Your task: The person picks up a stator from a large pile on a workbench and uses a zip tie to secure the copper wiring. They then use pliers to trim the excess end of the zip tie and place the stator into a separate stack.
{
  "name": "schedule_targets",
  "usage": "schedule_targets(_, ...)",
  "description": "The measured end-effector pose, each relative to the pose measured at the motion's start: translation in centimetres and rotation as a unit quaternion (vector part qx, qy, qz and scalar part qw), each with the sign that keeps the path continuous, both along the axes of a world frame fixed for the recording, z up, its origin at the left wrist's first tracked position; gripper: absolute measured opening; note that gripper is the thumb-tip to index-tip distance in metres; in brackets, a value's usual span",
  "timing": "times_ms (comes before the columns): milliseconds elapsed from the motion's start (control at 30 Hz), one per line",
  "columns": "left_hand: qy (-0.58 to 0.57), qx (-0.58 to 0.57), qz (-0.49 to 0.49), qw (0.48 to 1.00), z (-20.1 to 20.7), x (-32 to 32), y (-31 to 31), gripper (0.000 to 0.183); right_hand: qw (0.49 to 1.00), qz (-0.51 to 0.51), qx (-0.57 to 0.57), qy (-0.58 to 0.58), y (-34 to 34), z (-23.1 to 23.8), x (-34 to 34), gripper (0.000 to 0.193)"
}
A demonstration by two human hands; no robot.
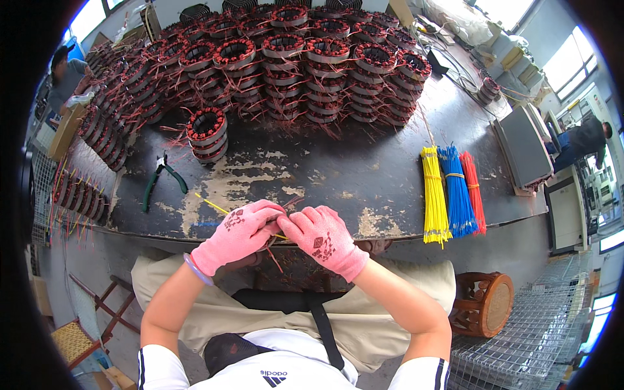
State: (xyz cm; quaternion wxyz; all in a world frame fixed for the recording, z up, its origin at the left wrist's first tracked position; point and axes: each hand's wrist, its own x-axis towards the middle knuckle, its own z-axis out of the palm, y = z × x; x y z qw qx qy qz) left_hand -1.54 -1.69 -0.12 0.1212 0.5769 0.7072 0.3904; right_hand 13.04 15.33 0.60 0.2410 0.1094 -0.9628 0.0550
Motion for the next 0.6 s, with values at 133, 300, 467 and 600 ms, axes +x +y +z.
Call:
schedule_targets(133, -0.008, -0.029, -0.010, 1.000, 0.2, -0.3, -0.6, 0.020, 0.999, 0.001, 0.047, 0.005, 0.1, -0.6, -0.4, 0.030)
schedule_targets(300, 0.011, -0.034, 0.004, 0.999, 0.3, 0.1, -0.6, 0.019, 0.999, -0.010, 0.030, 0.025, 0.5, -1.8, -0.2, 0.030)
schedule_targets(467, -0.004, -0.035, 0.011, 0.999, 0.4, 0.3, -0.8, 0.021, 1.000, -0.013, 0.012, 0.018, 0.9, -3.0, -0.2, 0.038)
schedule_targets(600, 0.064, -0.005, 0.047, 0.997, 2.3, -0.2, -1.6, 0.025, 1.000, 0.013, 0.018, 0.011, 1.9, -2.8, -0.4, 0.040)
